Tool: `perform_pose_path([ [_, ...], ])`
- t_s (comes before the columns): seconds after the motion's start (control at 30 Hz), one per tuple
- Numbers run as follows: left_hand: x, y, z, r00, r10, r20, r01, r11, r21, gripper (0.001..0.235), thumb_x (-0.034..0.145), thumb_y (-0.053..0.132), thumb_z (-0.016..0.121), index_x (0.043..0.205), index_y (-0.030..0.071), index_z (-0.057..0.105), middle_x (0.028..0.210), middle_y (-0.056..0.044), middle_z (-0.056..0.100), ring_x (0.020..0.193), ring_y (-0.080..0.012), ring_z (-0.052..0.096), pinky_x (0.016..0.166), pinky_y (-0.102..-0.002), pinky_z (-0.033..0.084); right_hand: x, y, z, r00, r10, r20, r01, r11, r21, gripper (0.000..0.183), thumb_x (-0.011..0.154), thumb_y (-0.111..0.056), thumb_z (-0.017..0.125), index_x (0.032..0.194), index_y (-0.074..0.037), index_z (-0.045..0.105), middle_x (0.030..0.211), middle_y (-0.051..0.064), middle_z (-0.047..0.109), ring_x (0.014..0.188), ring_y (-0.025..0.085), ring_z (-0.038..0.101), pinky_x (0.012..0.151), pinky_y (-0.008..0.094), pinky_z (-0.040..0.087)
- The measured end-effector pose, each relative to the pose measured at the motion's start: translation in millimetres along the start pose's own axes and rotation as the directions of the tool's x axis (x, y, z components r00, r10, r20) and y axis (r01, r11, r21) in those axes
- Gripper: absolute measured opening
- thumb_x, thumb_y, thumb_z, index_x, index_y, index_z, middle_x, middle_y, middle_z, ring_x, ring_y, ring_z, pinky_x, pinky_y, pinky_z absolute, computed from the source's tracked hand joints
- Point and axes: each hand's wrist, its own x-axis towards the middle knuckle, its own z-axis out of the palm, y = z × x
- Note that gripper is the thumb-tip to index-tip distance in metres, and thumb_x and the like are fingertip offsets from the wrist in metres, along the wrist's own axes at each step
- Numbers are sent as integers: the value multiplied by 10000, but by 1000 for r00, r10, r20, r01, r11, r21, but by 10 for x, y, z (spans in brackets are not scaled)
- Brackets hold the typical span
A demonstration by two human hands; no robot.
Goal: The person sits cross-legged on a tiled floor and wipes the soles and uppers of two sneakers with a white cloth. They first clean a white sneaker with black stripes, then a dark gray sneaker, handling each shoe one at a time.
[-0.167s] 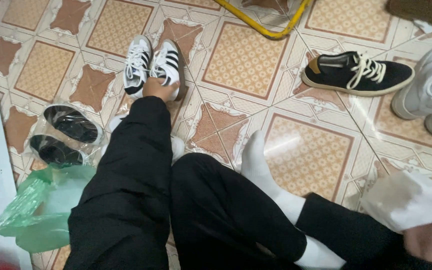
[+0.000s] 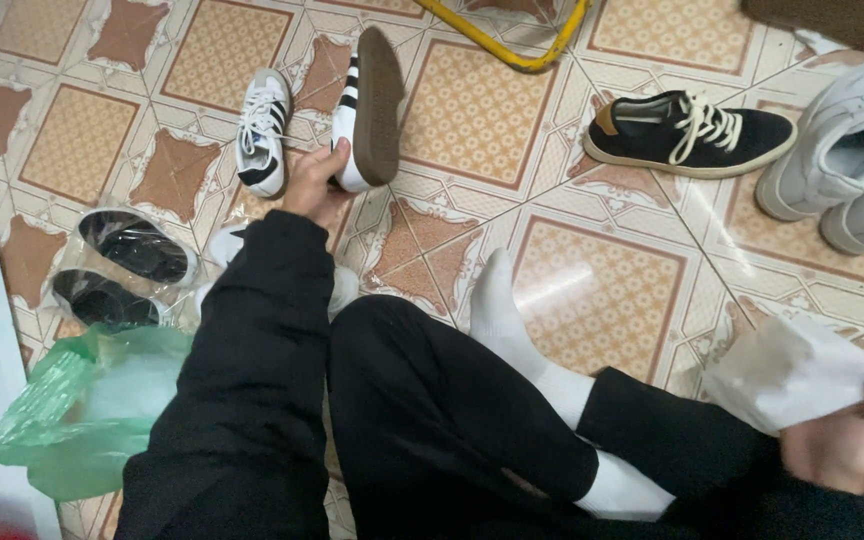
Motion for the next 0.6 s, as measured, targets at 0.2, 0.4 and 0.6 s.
perform_pose_path([
  [0.2,-1214,-17,954,973,-12,231,168,722,-671,683,860,497,537,1329,2,570,1270,-311,588,866,-522,582,835,-590,536,-142,-87,118,994,48,-103,-35,992,125,163,1016,-220,532,1065,-168,679,1197,-28,753,1198,107,745,1114,212,621],
  [0.4,-1422,-487,1226,966,-175,191,259,620,-740,768,760,616,633,1193,-18,632,1021,-283,624,558,-345,562,731,-489,566,-176,-97,47,993,111,-37,-97,957,273,344,1011,-308,495,1226,-105,672,1332,54,737,1300,180,701,1202,271,538],
  [0.6,-1723,-172,1549,961,106,255,29,879,-477,628,1013,610,410,1209,60,640,1058,-224,653,746,-408,586,526,-506,468,-290,-212,189,997,70,18,-72,947,314,462,1012,-312,459,1353,-45,619,1470,108,662,1409,226,632,1254,304,484],
])
